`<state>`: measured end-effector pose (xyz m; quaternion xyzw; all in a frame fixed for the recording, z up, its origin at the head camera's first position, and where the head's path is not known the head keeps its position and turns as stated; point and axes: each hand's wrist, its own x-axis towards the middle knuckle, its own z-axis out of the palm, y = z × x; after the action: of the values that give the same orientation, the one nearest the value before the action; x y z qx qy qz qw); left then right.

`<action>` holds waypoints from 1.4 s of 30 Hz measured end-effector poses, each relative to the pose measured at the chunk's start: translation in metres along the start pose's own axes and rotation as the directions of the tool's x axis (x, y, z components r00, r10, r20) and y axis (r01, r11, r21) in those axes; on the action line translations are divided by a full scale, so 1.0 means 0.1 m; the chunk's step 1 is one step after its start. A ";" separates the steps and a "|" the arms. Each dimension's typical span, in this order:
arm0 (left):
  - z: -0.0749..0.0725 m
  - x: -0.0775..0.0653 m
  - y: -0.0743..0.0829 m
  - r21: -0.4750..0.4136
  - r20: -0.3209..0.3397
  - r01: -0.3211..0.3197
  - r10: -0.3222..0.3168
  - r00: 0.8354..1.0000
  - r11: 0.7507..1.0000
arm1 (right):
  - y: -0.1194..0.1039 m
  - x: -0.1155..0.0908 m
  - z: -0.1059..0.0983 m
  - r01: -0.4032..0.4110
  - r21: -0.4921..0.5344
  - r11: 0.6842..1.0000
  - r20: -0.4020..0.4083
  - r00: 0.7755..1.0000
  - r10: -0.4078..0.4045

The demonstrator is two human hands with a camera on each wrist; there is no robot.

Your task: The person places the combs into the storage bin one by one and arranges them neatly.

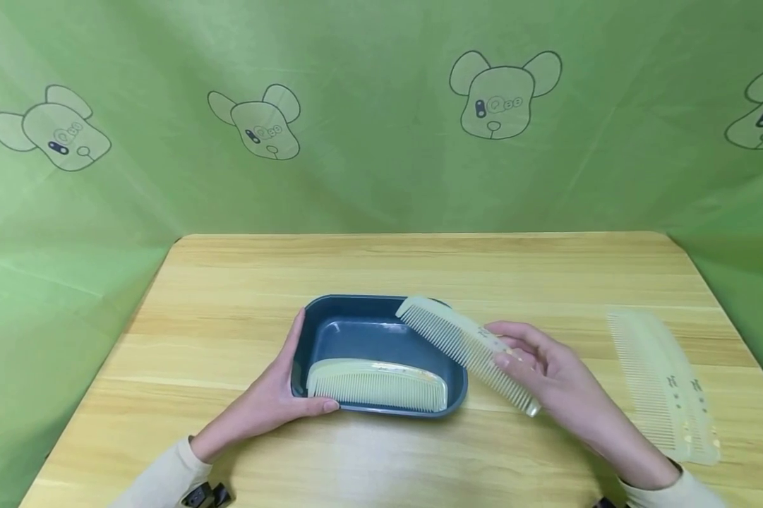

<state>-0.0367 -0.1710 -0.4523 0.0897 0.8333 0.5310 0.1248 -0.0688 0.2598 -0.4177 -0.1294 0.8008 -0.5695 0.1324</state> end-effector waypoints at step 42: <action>0.01 0.01 -0.01 -0.011 -0.002 -0.012 0.012 1.000 1.000 | -0.31 0.37 0.73 0.279 -0.098 0.955 0.288 0.927 -0.241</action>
<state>-0.0369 -0.1706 -0.4537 0.0936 0.8299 0.5365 0.1212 -0.0757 0.1729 -0.4138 -0.3204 0.7877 -0.5026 0.1556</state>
